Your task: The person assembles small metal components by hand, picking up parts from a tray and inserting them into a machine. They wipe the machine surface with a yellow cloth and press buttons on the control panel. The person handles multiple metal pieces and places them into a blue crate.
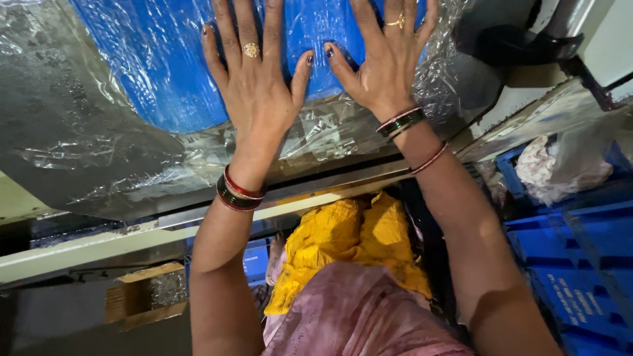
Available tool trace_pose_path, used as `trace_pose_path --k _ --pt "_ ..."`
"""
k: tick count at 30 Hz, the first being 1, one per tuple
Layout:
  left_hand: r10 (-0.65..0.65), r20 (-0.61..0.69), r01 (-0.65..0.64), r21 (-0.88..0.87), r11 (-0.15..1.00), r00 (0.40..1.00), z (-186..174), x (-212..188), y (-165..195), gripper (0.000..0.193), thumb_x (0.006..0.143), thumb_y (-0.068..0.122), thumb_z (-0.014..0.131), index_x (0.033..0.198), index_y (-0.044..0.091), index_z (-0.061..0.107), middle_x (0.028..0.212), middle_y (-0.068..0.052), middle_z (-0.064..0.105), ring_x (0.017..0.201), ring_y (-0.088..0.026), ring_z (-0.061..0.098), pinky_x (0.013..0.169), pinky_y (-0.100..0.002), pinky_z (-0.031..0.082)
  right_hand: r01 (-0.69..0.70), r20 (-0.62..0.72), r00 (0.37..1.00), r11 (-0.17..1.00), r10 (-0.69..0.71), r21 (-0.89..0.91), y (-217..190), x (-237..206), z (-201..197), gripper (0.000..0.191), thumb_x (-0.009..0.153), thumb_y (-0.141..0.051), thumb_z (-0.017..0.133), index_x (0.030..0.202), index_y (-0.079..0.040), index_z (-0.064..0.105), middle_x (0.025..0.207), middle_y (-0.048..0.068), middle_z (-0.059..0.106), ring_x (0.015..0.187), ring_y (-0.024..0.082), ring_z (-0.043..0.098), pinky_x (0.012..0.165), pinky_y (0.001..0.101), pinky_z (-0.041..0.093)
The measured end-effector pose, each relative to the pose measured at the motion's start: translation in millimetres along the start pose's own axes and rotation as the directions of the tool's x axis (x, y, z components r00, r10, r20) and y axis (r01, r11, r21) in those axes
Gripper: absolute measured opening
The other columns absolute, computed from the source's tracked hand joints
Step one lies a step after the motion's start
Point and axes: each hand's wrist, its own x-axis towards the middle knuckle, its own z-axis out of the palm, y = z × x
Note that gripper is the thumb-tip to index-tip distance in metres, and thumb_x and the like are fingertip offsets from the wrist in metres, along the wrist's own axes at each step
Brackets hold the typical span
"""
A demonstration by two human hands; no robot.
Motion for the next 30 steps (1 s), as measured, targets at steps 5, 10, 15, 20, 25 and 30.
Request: trace_pose_path --k 5,10,15,20,25,30 --pt "0.002 0.001 -0.002 -0.010 1.000 1.000 0 0 -2 0.069 0.114 0.063 0.045 0.167 0.020 0.030 0.171 -0.017 0.020 0.158 -0.038 0.012 0.130 -0.058 0.011 -0.004 0.006 1.000 1.000 0.005 -0.014 0 0 2 0.071 0.103 -0.055 0.067 0.161 -0.018 0.051 0.162 0.023 0.037 0.151 0.044 0.024 0.122 0.0655 0.008" --pt "-0.003 0.010 0.003 -0.022 1.000 1.000 0 0 -3 0.069 0.114 0.062 0.046 0.167 0.021 0.029 0.171 -0.017 0.019 0.159 -0.038 0.012 0.130 -0.058 0.011 -0.010 0.016 1.000 1.000 0.011 -0.029 2 -1 6 0.073 0.103 -0.057 0.064 0.163 -0.018 0.049 0.165 0.024 0.032 0.154 0.044 0.019 0.124 0.0655 0.006" --pt "-0.001 -0.003 0.001 -0.015 1.000 1.000 1 0 -3 0.069 0.115 0.062 0.047 0.167 0.021 0.029 0.171 -0.017 0.019 0.159 -0.038 0.012 0.130 -0.058 0.011 -0.028 0.049 0.998 0.999 0.029 -0.024 3 -1 6 0.073 0.103 -0.057 0.063 0.163 -0.017 0.049 0.165 0.023 0.033 0.154 0.043 0.019 0.124 0.0651 0.006" --pt "0.005 -0.012 -0.005 -0.026 1.000 1.000 0 -1 -3 0.069 0.114 0.061 0.048 0.167 0.020 0.029 0.171 -0.017 0.019 0.159 -0.038 0.012 0.131 -0.058 0.011 -0.030 0.046 0.998 0.999 0.031 -0.025 -1 1 1 0.075 0.104 -0.059 0.063 0.163 -0.015 0.047 0.165 0.025 0.033 0.154 0.045 0.017 0.124 0.0650 0.005" --pt "0.019 -0.034 -0.020 -0.034 0.999 0.999 0 -1 -4 0.068 0.115 0.060 0.048 0.167 0.019 0.030 0.171 -0.018 0.019 0.159 -0.038 0.012 0.130 -0.058 0.012 -0.009 0.019 1.000 1.000 0.009 -0.009 -4 2 -5 0.071 0.106 -0.054 0.067 0.162 -0.014 0.049 0.163 0.024 0.036 0.153 0.046 0.021 0.124 0.0646 0.006" --pt "0.027 -0.058 -0.030 -0.057 0.998 0.998 -1 -5 -3 0.067 0.116 0.056 0.049 0.166 0.015 0.033 0.170 -0.019 0.022 0.158 -0.040 0.014 0.129 -0.058 0.013 -0.045 0.032 0.999 0.998 0.044 0.053 -8 0 -8 0.065 0.105 -0.051 0.075 0.154 -0.012 0.055 0.153 0.022 0.046 0.145 0.044 0.034 0.122 0.0652 0.011"
